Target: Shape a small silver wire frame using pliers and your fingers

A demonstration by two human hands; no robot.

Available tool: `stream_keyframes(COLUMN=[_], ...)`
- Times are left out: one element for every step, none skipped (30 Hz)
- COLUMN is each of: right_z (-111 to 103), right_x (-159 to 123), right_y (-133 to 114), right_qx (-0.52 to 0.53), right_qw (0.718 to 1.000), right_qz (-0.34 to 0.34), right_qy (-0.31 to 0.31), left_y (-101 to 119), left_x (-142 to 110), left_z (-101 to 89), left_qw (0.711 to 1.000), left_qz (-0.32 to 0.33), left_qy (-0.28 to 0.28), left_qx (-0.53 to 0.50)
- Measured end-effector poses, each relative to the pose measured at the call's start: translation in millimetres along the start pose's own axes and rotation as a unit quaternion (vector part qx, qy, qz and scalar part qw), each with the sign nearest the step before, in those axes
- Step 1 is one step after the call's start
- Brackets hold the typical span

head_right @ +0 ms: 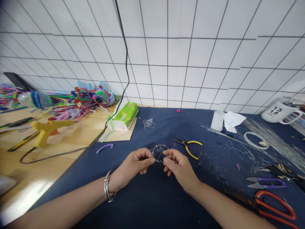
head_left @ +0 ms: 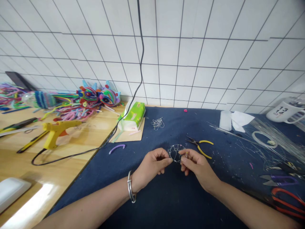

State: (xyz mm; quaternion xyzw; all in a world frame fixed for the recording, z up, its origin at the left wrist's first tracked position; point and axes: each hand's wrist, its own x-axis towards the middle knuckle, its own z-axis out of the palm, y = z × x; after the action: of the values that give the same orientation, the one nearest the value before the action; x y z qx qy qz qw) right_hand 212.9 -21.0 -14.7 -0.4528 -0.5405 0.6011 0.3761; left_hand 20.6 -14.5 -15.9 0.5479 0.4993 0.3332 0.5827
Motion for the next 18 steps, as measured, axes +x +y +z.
stream_keyframes(right_z=[0.0, 0.1, 0.1, 0.1, 0.1, 0.1, 0.1, 0.0, 0.0, -0.1, -0.2, -0.4, -0.5, -0.5, -0.5, -0.4, 0.0, 0.5], right_x=[-0.1, -0.3, -0.4, -0.4, -0.4, -0.4, -0.4, -0.3, -0.3, -0.2, -0.1, 0.0, 0.1, 0.2, 0.4, 0.5, 0.6, 0.6], right_y=[-0.5, -0.9, -1.3, -1.6, -1.8, -1.9, -2.0, -2.0, -2.0, -1.9, -1.6, -1.2, -0.6, 0.1, 1.1, 2.1, 3.2, 4.2], right_qx=[-0.005, -0.011, -0.017, -0.024, -0.030, -0.036, -0.042, -0.046, -0.050, -0.054, -0.056, -0.057, -0.058, -0.058, -0.058, -0.058, -0.059, -0.061], right_qw=[1.000, 1.000, 1.000, 1.000, 0.999, 0.999, 0.999, 0.999, 0.998, 0.998, 0.998, 0.998, 0.998, 0.998, 0.998, 0.998, 0.998, 0.998], right_qz=[-0.003, -0.005, -0.006, -0.005, -0.005, -0.004, -0.003, -0.002, -0.001, 0.000, -0.001, -0.001, -0.003, -0.004, -0.004, -0.004, -0.004, -0.004], right_qy=[0.000, 0.002, 0.003, 0.006, 0.010, 0.016, 0.022, 0.028, 0.032, 0.034, 0.036, 0.037, 0.038, 0.037, 0.036, 0.035, 0.033, 0.031], left_y=[0.3, 0.5, 0.6, 0.6, 0.5, 0.4, 0.6, 0.9, 1.7, 2.7, 4.0, 5.4, 6.7, 7.7, 8.3, 8.4, 8.0, 7.4], left_x=[0.1, 0.3, 0.5, 0.6, 0.6, 0.5, 0.1, -0.4, -1.1, -2.0, -3.0, -4.0, -5.0, -5.9, -6.7, -7.4, -7.9, -8.3], left_z=[-0.1, -0.2, -0.2, -0.2, -0.1, 0.2, 0.4, 0.7, 1.0, 1.1, 1.1, 1.0, 0.8, 0.5, 0.3, 0.2, 0.1, 0.3], left_qw=[1.000, 1.000, 1.000, 1.000, 1.000, 1.000, 1.000, 1.000, 1.000, 1.000, 1.000, 0.999, 0.996, 0.990, 0.981, 0.971, 0.960, 0.951], left_qz=[-0.001, -0.003, -0.005, -0.007, -0.010, -0.012, -0.015, -0.017, -0.017, -0.011, 0.000, 0.019, 0.046, 0.080, 0.115, 0.149, 0.177, 0.199], left_qy=[0.000, -0.001, -0.002, -0.003, -0.005, -0.009, -0.012, -0.014, -0.010, -0.002, 0.011, 0.028, 0.046, 0.063, 0.075, 0.083, 0.086, 0.085], left_qx=[-0.002, -0.003, -0.005, -0.006, -0.008, -0.010, -0.011, -0.011, -0.007, 0.001, 0.015, 0.036, 0.063, 0.097, 0.133, 0.168, 0.198, 0.223])
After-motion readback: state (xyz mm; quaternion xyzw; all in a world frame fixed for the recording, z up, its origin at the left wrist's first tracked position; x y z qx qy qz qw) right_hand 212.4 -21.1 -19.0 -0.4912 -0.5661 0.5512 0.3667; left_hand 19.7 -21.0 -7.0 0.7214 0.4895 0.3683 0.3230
